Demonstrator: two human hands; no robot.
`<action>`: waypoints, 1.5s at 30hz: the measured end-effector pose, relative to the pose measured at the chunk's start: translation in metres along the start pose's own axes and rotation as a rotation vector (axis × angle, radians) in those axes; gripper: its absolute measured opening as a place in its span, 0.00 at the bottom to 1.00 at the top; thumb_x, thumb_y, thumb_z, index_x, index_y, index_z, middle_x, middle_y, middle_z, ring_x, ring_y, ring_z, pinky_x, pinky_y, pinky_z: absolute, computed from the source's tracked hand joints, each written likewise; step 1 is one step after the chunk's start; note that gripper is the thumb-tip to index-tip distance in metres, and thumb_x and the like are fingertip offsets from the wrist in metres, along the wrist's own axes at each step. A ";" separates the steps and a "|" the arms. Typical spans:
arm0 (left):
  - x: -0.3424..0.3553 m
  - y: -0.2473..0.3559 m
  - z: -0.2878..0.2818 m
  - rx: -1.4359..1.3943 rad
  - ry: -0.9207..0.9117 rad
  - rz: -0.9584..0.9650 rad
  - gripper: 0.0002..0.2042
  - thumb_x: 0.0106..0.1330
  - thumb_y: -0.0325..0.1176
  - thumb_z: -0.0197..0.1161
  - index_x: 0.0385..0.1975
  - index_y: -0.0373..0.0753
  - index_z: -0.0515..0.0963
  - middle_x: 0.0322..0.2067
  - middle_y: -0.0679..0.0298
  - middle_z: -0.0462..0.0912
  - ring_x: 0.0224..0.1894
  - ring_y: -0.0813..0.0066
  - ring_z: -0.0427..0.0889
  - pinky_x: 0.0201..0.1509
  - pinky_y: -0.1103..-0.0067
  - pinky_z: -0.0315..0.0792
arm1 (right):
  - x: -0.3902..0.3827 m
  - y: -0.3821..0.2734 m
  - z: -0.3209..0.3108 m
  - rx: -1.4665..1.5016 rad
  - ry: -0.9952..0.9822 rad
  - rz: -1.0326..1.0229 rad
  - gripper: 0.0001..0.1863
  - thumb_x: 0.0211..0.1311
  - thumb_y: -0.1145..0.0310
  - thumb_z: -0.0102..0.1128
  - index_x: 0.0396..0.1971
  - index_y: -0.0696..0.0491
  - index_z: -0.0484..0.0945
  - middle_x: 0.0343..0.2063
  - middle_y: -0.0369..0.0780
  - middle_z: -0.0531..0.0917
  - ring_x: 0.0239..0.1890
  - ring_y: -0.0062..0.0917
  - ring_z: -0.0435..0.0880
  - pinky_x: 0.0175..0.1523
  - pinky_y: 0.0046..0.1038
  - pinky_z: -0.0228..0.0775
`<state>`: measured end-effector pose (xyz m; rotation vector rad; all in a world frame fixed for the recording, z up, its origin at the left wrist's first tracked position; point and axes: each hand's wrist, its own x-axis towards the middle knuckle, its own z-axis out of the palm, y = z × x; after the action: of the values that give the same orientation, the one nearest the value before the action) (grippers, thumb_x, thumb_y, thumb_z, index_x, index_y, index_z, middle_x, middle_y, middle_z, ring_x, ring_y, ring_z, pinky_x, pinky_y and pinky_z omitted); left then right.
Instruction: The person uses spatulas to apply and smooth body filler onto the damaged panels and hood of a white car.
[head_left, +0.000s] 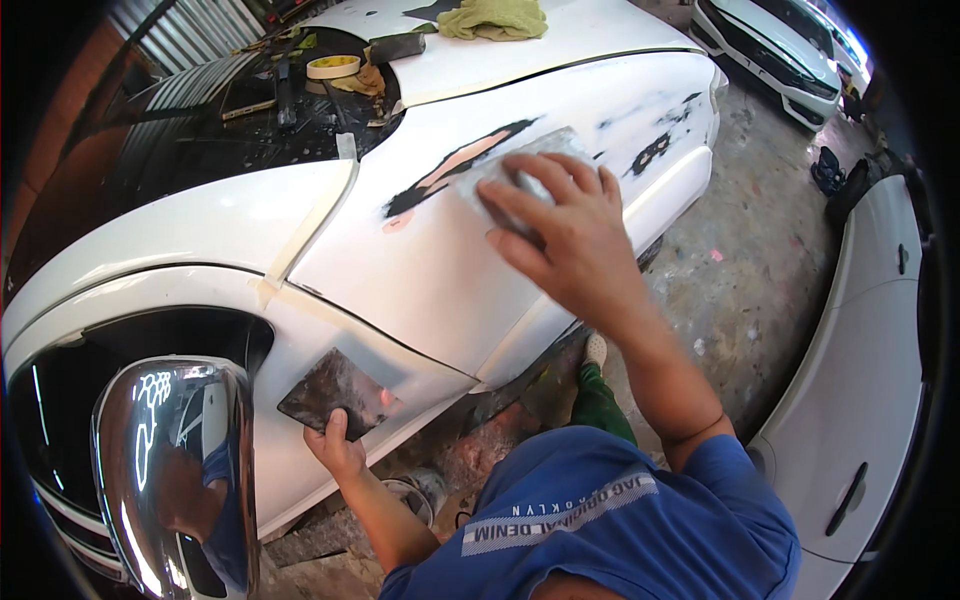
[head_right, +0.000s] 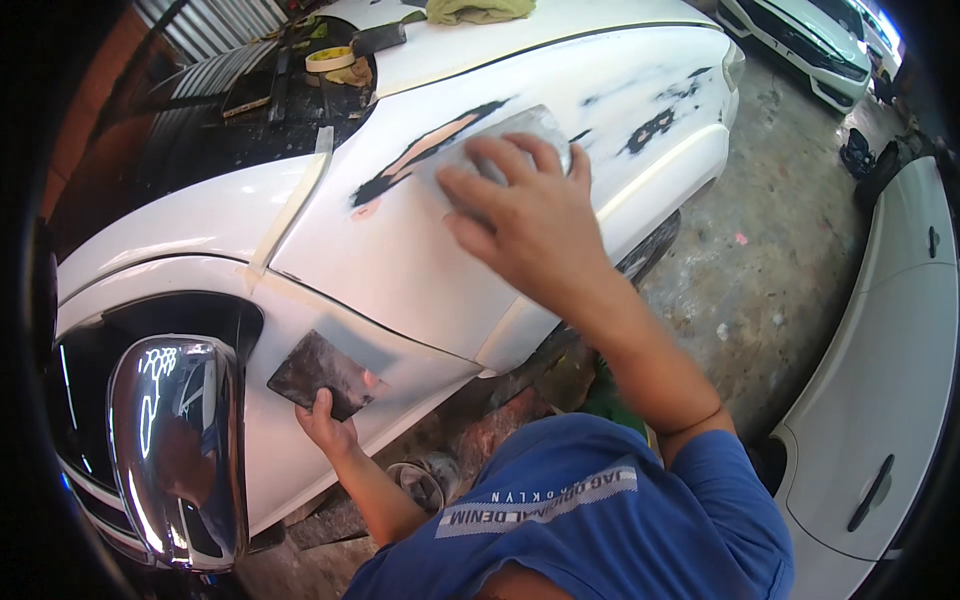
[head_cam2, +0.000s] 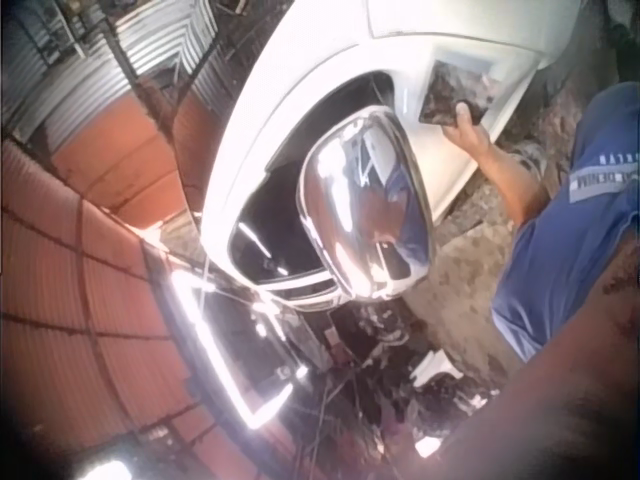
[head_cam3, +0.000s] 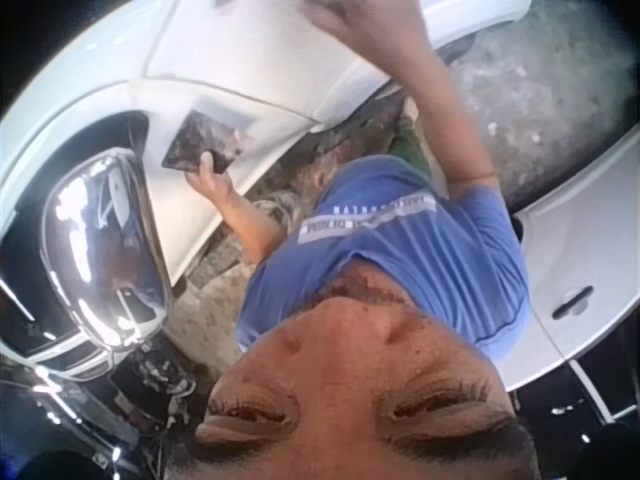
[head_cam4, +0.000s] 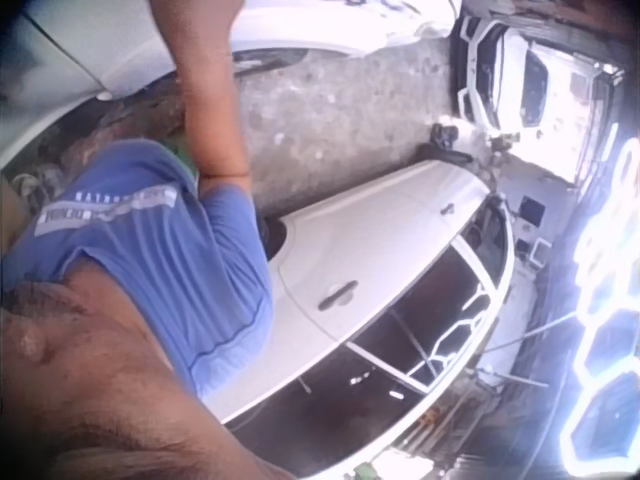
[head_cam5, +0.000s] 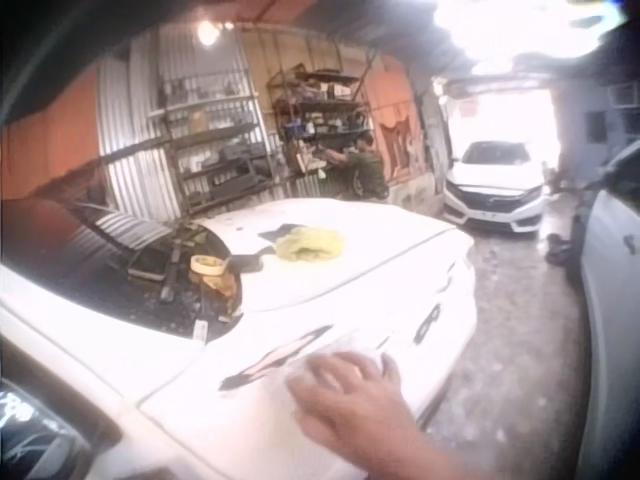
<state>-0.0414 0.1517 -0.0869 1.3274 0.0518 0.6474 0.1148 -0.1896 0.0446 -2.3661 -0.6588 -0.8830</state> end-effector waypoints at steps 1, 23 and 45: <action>0.000 0.000 0.001 0.001 0.003 0.001 0.23 0.63 0.25 0.59 0.60 0.24 0.71 0.55 0.52 0.80 0.56 0.62 0.80 0.66 0.67 0.70 | 0.004 0.008 -0.002 0.004 -0.006 0.008 0.20 0.60 0.58 0.68 0.53 0.40 0.83 0.58 0.36 0.79 0.63 0.38 0.73 0.66 0.58 0.56; -0.001 -0.002 -0.001 0.046 0.038 0.031 0.25 0.65 0.31 0.63 0.61 0.26 0.70 0.54 0.52 0.79 0.55 0.59 0.81 0.62 0.63 0.74 | 0.023 0.023 0.002 0.004 -0.009 -0.089 0.17 0.60 0.56 0.68 0.49 0.39 0.84 0.56 0.34 0.80 0.63 0.37 0.74 0.62 0.71 0.58; -0.002 -0.002 0.001 -0.001 0.024 -0.041 0.20 0.65 0.25 0.61 0.57 0.27 0.76 0.54 0.59 0.81 0.54 0.70 0.79 0.64 0.72 0.69 | -0.007 -0.017 -0.021 -0.022 -0.154 -0.163 0.24 0.55 0.61 0.72 0.54 0.43 0.83 0.61 0.38 0.77 0.65 0.41 0.71 0.68 0.56 0.54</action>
<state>-0.0416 0.1501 -0.0891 1.3146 0.0978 0.6286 0.0904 -0.1917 0.0588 -2.4445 -0.9187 -0.7830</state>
